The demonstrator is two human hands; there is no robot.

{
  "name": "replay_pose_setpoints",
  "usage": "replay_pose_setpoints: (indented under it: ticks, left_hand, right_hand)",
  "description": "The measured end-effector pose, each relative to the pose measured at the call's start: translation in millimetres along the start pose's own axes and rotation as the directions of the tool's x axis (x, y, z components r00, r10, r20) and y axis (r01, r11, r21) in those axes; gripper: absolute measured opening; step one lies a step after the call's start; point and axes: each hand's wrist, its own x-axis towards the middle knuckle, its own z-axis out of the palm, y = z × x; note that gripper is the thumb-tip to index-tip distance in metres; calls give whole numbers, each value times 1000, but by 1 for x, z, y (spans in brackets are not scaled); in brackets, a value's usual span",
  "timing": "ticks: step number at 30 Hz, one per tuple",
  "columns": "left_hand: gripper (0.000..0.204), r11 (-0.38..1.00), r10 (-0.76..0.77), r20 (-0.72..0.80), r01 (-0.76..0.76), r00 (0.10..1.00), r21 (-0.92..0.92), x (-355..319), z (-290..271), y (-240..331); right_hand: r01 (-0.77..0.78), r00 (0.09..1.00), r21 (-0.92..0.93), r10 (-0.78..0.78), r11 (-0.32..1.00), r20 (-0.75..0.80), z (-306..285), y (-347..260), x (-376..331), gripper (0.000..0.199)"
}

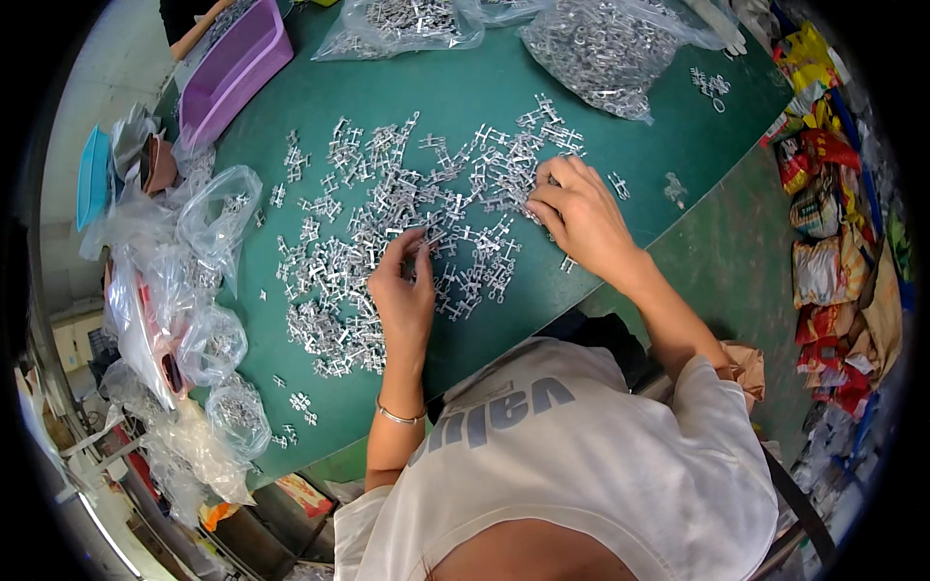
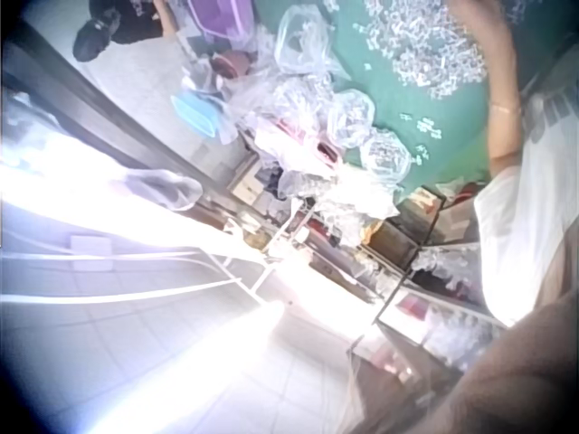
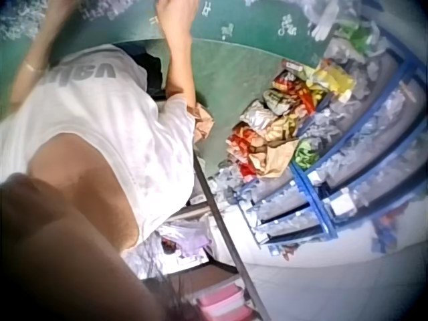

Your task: The person sorts small metal components on a green table by hand, picking them from a pile and placing them into different plastic bags and containers.

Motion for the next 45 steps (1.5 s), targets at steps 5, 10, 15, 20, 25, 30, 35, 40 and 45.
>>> replay_pose_setpoints:
  ticks: [5,10,15,20,25,30,35,40,45]
  left_hand:
    - [25,819,-141,275,268,951,-507,2,7,9]
    - [26,823,-81,317,243,945,-513,9,17,20]
    - [26,978,104,143,-76,984,-192,9,17,19]
    - [22,951,204,22,-193,979,-241,-1,21,51]
    - [18,681,-95,356,322,930,-658,-16,34,51]
    - [14,796,-37,153,122,987,-593,-22,39,56]
    - [15,469,-209,380,433,901,-769,-11,24,46]
    - [16,169,-203,565,597,800,-784,-4,23,40]
    - [18,113,-190,754,777,628,-619,-4,30,43]
  right_hand:
    - [-350,937,352,322,868,139,-4,-1,-4,12]
    - [-592,796,647,474,481,377,-2,2,-8,14]
    - [-596,795,743,358,305,491,-2,0,-10,13]
    - [-619,784,729,283,291,553,5,-6,-15,15]
    - [-504,863,706,320,498,390,7,-28,-22,17]
    - [30,979,140,0,990,-205,18,-38,-26,13]
    - [-134,951,452,243,882,-192,9,-44,-27,10]
    - [-318,908,833,398,453,130,2,-36,-27,11]
    - [-210,953,235,252,949,-170,-4,-33,-28,17]
